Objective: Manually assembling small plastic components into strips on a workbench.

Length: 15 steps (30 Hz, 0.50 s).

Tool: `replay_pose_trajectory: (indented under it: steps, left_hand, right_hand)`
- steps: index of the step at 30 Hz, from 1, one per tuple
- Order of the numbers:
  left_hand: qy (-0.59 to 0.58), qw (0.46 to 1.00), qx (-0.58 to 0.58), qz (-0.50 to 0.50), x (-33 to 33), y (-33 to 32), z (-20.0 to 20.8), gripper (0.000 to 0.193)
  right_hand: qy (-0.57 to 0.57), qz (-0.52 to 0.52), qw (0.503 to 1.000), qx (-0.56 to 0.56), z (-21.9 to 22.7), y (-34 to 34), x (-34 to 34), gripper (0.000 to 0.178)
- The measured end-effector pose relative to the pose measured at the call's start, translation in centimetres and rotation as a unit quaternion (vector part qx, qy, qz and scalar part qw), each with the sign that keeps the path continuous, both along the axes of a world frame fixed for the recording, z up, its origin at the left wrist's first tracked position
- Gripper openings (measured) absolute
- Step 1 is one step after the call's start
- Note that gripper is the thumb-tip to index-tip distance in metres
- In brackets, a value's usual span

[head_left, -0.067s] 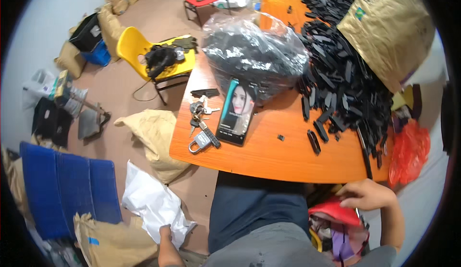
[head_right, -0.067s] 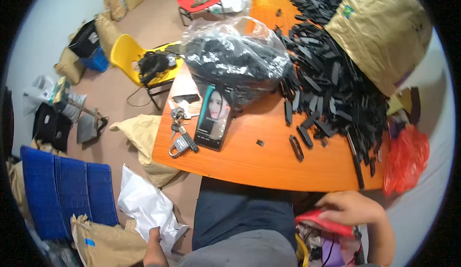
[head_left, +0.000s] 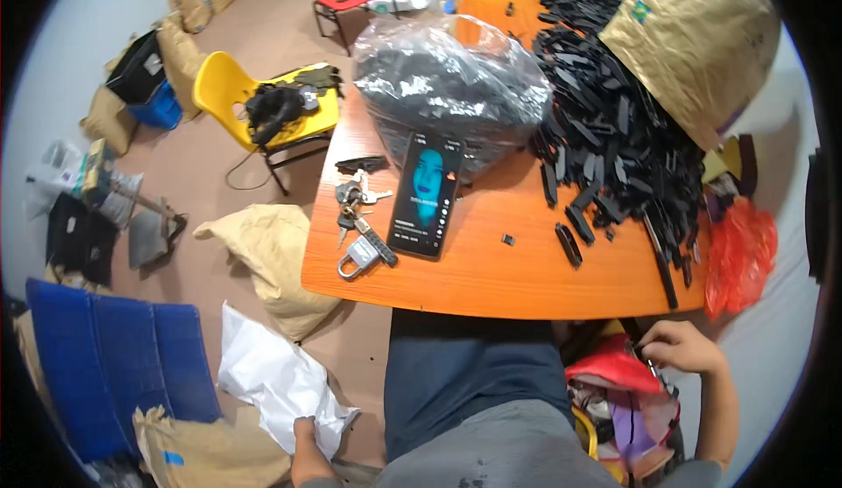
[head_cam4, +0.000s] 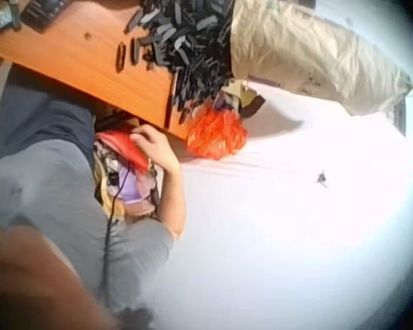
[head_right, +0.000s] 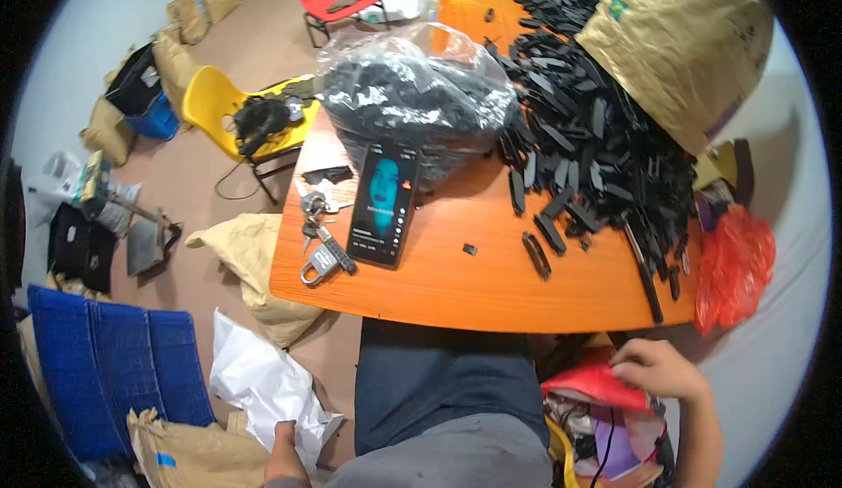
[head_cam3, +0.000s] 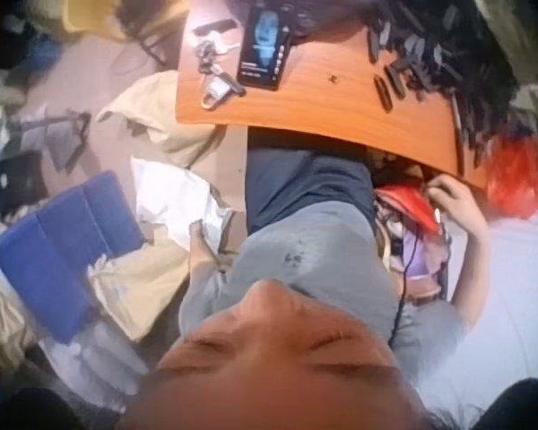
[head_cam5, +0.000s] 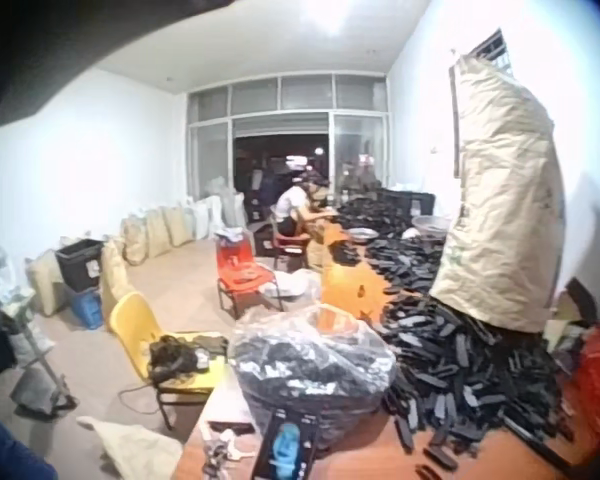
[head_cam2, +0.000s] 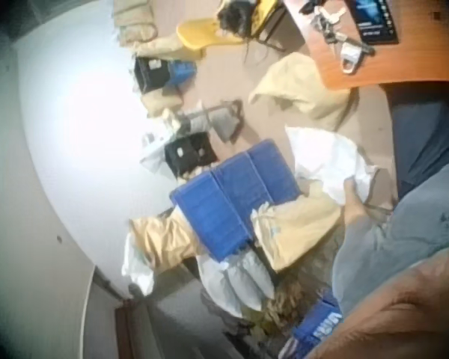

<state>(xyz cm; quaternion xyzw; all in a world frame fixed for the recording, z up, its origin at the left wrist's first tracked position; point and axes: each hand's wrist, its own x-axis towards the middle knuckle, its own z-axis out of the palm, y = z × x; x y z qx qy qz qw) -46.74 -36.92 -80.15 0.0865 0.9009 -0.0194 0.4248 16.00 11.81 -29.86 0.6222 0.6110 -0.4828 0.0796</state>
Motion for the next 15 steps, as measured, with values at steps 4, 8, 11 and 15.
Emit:
replay_pose_trajectory:
  steps: [4,8,11,15]
  left_hand:
    - [0.056,0.982,-0.123,0.132,5.5,8.3,0.3,0.106]
    - [0.203,0.926,-0.263,0.179,8.6,10.4,3.8,0.097]
    - [0.329,0.83,-0.088,0.441,5.0,0.6,-4.2,0.084]
    - [0.275,0.844,0.065,0.456,3.8,0.9,-3.7,0.07]
  right_hand:
    - [-0.147,-0.301,0.939,0.085,-1.6,-10.5,8.6,0.014]
    - [-0.191,-0.386,0.895,0.116,-2.2,-16.8,9.1,0.017]
    - [-0.308,-0.356,0.862,0.19,-6.0,-20.7,15.3,0.017]
    - [-0.503,-0.001,0.864,0.013,-7.0,-28.4,16.4,0.028]
